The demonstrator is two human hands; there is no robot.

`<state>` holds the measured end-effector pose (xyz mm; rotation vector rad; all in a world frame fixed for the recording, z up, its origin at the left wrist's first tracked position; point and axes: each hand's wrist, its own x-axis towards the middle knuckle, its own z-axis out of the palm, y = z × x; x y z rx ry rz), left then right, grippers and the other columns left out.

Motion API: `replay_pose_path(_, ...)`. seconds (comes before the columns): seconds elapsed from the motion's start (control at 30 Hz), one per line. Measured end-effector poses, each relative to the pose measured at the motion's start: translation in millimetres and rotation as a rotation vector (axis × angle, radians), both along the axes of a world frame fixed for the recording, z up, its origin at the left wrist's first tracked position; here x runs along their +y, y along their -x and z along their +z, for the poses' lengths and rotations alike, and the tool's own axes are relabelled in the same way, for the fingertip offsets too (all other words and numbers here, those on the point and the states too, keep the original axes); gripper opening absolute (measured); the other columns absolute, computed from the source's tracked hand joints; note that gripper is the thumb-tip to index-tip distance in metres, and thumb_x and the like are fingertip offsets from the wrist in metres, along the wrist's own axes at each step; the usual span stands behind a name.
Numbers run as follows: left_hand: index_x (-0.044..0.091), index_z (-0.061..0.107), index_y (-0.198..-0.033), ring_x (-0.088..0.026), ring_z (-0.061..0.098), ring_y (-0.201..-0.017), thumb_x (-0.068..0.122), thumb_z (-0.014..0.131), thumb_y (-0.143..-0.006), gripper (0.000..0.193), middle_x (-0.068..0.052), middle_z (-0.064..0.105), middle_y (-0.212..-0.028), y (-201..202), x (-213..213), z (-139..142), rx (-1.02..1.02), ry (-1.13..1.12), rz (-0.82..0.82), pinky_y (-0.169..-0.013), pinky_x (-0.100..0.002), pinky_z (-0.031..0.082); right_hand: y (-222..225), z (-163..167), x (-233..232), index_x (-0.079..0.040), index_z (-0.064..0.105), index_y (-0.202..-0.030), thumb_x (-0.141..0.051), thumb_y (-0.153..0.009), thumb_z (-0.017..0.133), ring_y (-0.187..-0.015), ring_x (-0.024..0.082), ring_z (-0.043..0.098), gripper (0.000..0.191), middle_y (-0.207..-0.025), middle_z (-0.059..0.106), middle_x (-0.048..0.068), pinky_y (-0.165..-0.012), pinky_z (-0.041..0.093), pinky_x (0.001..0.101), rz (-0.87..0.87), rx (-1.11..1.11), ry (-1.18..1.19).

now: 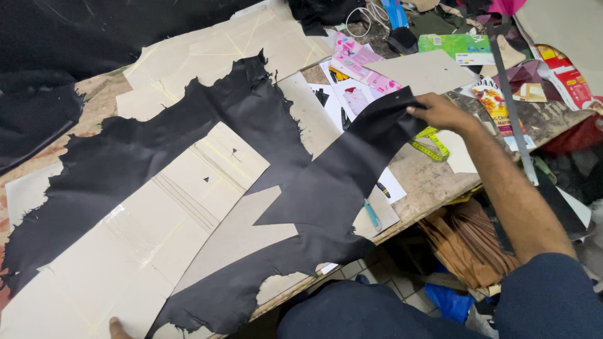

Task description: The person lays a large piece of black leather on a work table, places a paper pattern on top, and uses a utility knife to cut the leather along the pattern edges. The person removes the cut piece and repeats the process with another pattern.

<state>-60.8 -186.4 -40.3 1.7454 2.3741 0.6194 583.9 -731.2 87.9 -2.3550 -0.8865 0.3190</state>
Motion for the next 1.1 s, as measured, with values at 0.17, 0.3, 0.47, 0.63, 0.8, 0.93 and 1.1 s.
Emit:
replay_pose_path(0.17,0.001,0.052,-0.135,-0.042,0.05,-0.127,0.031,0.084,-0.084,0.068,-0.033,0.047,-0.142,-9,-16,34,-0.525,0.01,0.139,-0.101,-0.057,0.043,-12,-6,17,0.001,0.069,-0.115,-0.026,-0.102,0.064,-0.084,0.027,0.066,0.031,-0.094,0.073,0.019,-0.079,0.051,0.0422,0.038,-0.101,0.115)
replay_pose_path(0.3,-0.001,0.049,-0.133,-0.038,0.057,-0.122,0.025,0.083,-0.085,0.065,-0.03,0.051,-0.138,10,-17,48,-0.952,0.028,0.187,-0.098,-0.053,0.048,-19,5,31,0.002,0.068,-0.117,-0.021,-0.101,0.065,-0.085,0.026,0.066,0.028,-0.095,0.072,0.019,-0.08,0.051,0.042,0.076,-0.135,0.007)
replay_pose_path(0.47,-0.004,0.044,-0.13,-0.033,0.065,-0.115,0.018,0.082,-0.086,0.062,-0.027,0.056,-0.134,24,-23,61,-1.184,-0.037,0.183,-0.094,-0.048,0.056,-45,31,26,0.0,0.067,-0.123,-0.008,-0.106,0.057,-0.091,0.016,0.071,0.021,-0.106,0.073,0.007,-0.086,0.061,0.0327,-0.074,0.307,-0.815)
replay_pose_path(0.63,-0.005,0.038,-0.125,-0.029,0.073,-0.107,0.009,0.082,-0.083,0.062,-0.025,0.059,-0.128,-5,-55,61,-1.082,-0.107,0.318,-0.087,-0.045,0.061,-76,27,-16,0.003,0.055,-0.146,0.003,-0.113,0.051,-0.114,0.02,0.072,0.033,-0.133,0.068,0.014,-0.103,0.065,0.036,-0.173,0.1,-1.223)
replay_pose_path(0.8,-0.005,0.04,-0.124,-0.028,0.067,-0.103,0.012,0.086,-0.082,0.065,-0.022,0.05,-0.128,-28,-59,66,-0.913,-0.168,0.347,-0.08,-0.041,0.063,-31,-51,-8,0.007,-0.001,-0.164,-0.026,-0.102,0.084,-0.146,0.042,0.042,0.111,-0.162,0.029,0.035,-0.119,0.04,0.0452,-0.501,-0.049,-0.372)
replay_pose_path(0.93,-0.006,0.039,-0.131,-0.026,0.068,-0.1,0.01,0.078,-0.09,0.059,-0.021,0.053,-0.126,-32,-51,64,-1.061,-0.142,0.294,-0.08,-0.037,0.062,63,-113,38,0.001,0.03,-0.16,-0.009,-0.083,0.082,-0.148,0.04,0.037,0.093,-0.161,0.038,0.025,-0.121,0.035,0.0497,-0.14,-0.331,-0.395)
replay_pose_path(1.1,-0.007,0.038,-0.139,-0.022,0.068,-0.095,0.008,0.068,-0.099,0.052,-0.02,0.057,-0.123,-43,-52,66,-1.578,-0.043,-0.018,-0.08,-0.031,0.061,178,-112,103,-0.01,0.053,-0.144,-0.008,-0.092,0.062,-0.089,0.022,0.072,0.052,-0.131,0.069,0.009,-0.069,0.059,0.0343,0.116,0.557,-0.34)
